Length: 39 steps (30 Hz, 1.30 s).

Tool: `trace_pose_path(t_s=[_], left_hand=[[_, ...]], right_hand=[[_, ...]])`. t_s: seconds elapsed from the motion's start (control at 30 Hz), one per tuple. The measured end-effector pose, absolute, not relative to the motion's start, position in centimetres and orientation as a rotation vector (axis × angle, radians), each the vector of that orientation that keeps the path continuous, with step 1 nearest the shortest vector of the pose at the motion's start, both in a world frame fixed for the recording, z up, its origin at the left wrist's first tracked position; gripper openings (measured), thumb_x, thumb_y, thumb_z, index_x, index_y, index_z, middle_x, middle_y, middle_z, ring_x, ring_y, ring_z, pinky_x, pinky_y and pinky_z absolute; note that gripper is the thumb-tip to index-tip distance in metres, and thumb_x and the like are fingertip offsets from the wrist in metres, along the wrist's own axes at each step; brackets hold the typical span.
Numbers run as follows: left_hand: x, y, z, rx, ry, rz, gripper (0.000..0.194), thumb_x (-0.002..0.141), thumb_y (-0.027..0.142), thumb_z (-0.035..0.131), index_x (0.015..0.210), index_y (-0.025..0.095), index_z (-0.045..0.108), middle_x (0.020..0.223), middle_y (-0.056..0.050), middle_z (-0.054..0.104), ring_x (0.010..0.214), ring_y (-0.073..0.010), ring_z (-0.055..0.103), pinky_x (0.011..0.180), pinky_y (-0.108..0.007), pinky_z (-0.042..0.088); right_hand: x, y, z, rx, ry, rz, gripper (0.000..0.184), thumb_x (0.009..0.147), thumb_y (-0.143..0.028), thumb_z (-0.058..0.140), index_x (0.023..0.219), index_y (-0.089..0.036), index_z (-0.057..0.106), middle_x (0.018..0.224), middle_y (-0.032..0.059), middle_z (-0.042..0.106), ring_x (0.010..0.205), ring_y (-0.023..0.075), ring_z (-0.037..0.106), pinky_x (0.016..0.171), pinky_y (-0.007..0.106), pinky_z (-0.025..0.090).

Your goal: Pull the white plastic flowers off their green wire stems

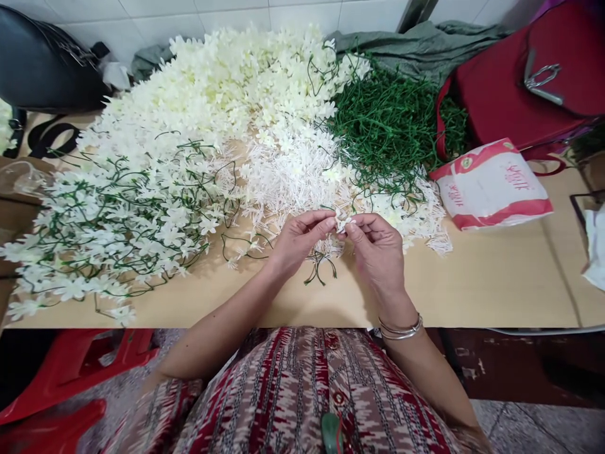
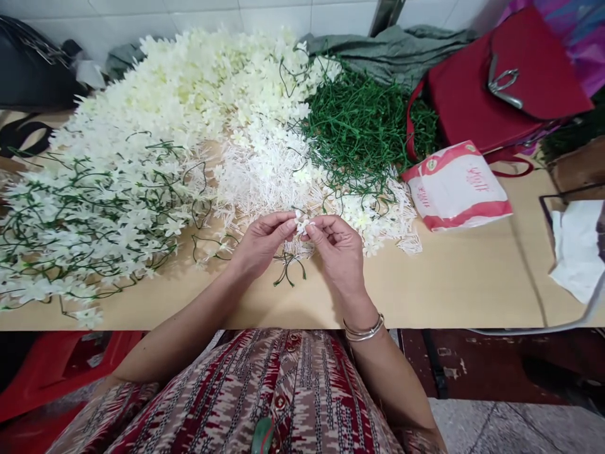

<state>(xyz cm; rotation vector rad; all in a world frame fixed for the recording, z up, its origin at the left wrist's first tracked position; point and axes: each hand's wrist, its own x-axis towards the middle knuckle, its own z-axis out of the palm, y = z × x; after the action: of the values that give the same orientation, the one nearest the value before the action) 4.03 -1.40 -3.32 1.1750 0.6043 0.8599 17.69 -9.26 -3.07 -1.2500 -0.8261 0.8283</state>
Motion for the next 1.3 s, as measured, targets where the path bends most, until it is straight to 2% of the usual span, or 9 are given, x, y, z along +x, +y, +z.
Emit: trace_pose_path(t_s=[0.17,0.33,0.57,0.77,0.97,1.13,1.3], left_hand=[[3.8,-1.8,-2.8,1.401,0.59,0.94,0.021,0.094,0.045,0.073,0.105,0.028,0.08,0.106,-0.003,0.081,0.096,-0.0157,0.075,0.086,-0.032,0.063],[3.5,-2.3,-2.0,1.689,0.664,1.102,0.016,0.099,0.034,0.068,0.108,0.026,0.078,0.105,-0.005,0.081,0.094,-0.0155,0.076,0.085,-0.031,0.063],[3.5,-3.4,-1.1,2.129,0.662,1.225,0.02,0.102,0.019,0.061,0.117,0.02,0.075,0.109,-0.008,0.081,0.102,-0.0173,0.077,0.092,-0.032,0.064],[3.6,-3.9,-1.3,2.017,0.684,1.21,0.025,0.098,0.025,0.069,0.123,0.022,0.074,0.113,-0.007,0.081,0.089,-0.0164,0.08,0.082,-0.029,0.067],[3.6,-3.9,-1.4,2.119,0.603,1.275,0.033,0.099,0.016,0.065,0.13,0.026,0.071,0.12,-0.006,0.08,0.102,-0.0181,0.079,0.088,-0.033,0.067],[3.7,-3.8,-1.2,1.9,0.642,1.209,0.022,0.098,0.024,0.069,0.119,0.02,0.075,0.108,-0.007,0.082,0.09,-0.0154,0.079,0.083,-0.028,0.065],[3.5,-3.0,-1.0,1.67,0.691,1.091,0.016,0.097,0.036,0.071,0.1,0.022,0.077,0.096,-0.004,0.081,0.086,-0.0144,0.076,0.081,-0.028,0.063]], right_hand=[[17.5,-9.3,-2.7,-1.253,-0.814,0.784,0.009,0.087,-0.031,0.078,0.09,-0.025,0.071,0.076,-0.0038,0.073,0.069,0.0123,0.07,0.066,0.028,0.058],[16.9,-9.4,-1.7,-1.289,-0.881,0.704,0.01,0.087,-0.03,0.078,0.088,-0.024,0.07,0.074,-0.0036,0.07,0.068,0.0126,0.066,0.065,0.028,0.055],[16.3,-9.8,-1.4,-1.34,-0.888,0.556,0.008,0.088,-0.027,0.076,0.09,-0.023,0.069,0.079,-0.0023,0.07,0.071,0.0126,0.065,0.068,0.029,0.055],[15.9,-9.8,-1.5,-1.377,-0.838,0.435,0.013,0.086,-0.032,0.078,0.088,-0.022,0.07,0.079,-0.001,0.07,0.072,0.0139,0.065,0.067,0.03,0.055],[16.4,-9.9,-1.8,-1.339,-0.86,0.524,0.007,0.088,-0.028,0.077,0.091,-0.023,0.072,0.083,-0.0014,0.07,0.078,0.0133,0.065,0.074,0.03,0.055],[16.5,-9.8,-1.8,-1.321,-0.866,0.559,0.007,0.088,-0.027,0.076,0.089,-0.023,0.07,0.081,-0.0026,0.069,0.075,0.0123,0.065,0.072,0.03,0.055],[16.4,-9.7,-1.7,-1.34,-0.874,0.649,0.011,0.089,-0.031,0.075,0.089,-0.024,0.068,0.077,-0.0033,0.066,0.071,0.0121,0.061,0.068,0.029,0.052]])
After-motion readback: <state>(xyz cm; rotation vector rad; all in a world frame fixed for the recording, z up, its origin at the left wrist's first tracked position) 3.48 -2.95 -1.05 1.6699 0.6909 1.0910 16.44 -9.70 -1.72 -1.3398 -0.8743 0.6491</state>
